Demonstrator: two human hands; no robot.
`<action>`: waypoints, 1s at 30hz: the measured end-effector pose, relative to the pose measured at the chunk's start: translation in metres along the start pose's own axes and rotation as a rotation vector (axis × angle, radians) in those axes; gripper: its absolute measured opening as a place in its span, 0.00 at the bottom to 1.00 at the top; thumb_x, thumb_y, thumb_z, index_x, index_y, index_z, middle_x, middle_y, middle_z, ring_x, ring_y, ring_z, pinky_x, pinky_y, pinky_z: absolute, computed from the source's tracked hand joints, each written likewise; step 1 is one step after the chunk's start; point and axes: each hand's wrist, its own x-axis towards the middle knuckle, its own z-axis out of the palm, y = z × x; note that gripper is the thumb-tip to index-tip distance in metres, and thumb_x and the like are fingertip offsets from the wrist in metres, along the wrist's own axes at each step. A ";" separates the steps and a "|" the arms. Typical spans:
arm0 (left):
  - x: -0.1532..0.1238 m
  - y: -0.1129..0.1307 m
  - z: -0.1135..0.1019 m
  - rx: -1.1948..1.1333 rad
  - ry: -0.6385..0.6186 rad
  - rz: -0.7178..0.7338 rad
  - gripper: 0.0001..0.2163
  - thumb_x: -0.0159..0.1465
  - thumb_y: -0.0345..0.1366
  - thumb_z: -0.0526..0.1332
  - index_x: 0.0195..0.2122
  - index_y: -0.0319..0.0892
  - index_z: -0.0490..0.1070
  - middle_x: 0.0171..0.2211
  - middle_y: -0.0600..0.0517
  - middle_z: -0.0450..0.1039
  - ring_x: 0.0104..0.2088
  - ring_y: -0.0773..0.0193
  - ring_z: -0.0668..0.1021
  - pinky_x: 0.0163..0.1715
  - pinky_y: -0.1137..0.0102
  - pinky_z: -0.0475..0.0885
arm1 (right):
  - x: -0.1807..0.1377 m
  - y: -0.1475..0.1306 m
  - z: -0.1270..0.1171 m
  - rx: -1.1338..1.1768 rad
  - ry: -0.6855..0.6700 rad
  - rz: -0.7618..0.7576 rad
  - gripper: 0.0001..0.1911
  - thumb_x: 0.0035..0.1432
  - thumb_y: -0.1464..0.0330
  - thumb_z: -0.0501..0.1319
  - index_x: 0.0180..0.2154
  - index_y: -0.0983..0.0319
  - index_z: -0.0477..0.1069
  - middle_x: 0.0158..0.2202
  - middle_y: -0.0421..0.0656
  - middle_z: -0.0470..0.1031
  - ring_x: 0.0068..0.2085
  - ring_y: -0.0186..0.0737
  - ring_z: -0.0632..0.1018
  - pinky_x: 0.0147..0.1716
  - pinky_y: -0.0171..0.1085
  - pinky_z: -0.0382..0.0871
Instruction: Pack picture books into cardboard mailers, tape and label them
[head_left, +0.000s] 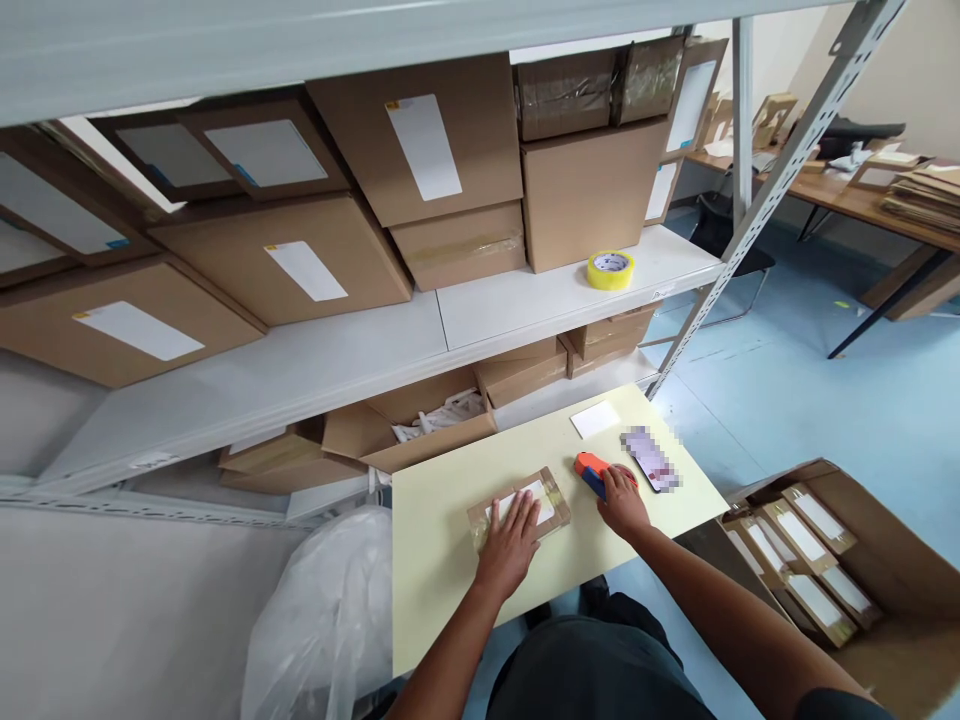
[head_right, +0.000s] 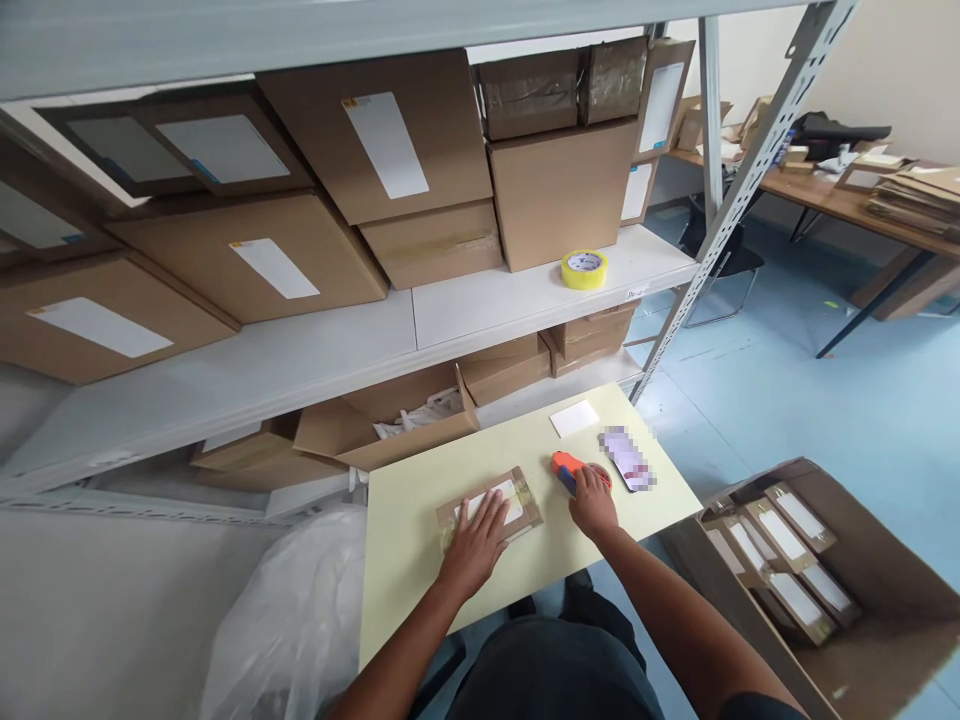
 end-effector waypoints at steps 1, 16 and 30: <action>0.001 -0.001 0.000 -0.007 -0.005 -0.012 0.32 0.68 0.31 0.52 0.74 0.44 0.46 0.74 0.44 0.48 0.74 0.51 0.51 0.69 0.38 0.47 | -0.001 0.004 -0.001 -0.029 -0.008 -0.029 0.33 0.54 0.76 0.57 0.62 0.60 0.67 0.61 0.54 0.69 0.63 0.56 0.68 0.62 0.53 0.61; -0.006 -0.114 -0.019 -0.801 -0.102 -0.689 0.27 0.70 0.42 0.51 0.69 0.45 0.61 0.61 0.44 0.73 0.60 0.52 0.76 0.58 0.59 0.71 | -0.023 0.029 -0.002 -0.021 -0.115 -0.086 0.25 0.59 0.79 0.50 0.52 0.62 0.76 0.48 0.55 0.82 0.58 0.56 0.75 0.66 0.60 0.51; -0.036 -0.097 0.011 -1.180 0.081 -1.002 0.21 0.68 0.40 0.52 0.57 0.41 0.73 0.51 0.45 0.81 0.52 0.54 0.81 0.51 0.60 0.77 | -0.064 0.004 -0.035 0.253 0.093 -0.338 0.10 0.67 0.70 0.55 0.47 0.58 0.73 0.45 0.50 0.80 0.54 0.53 0.79 0.64 0.63 0.60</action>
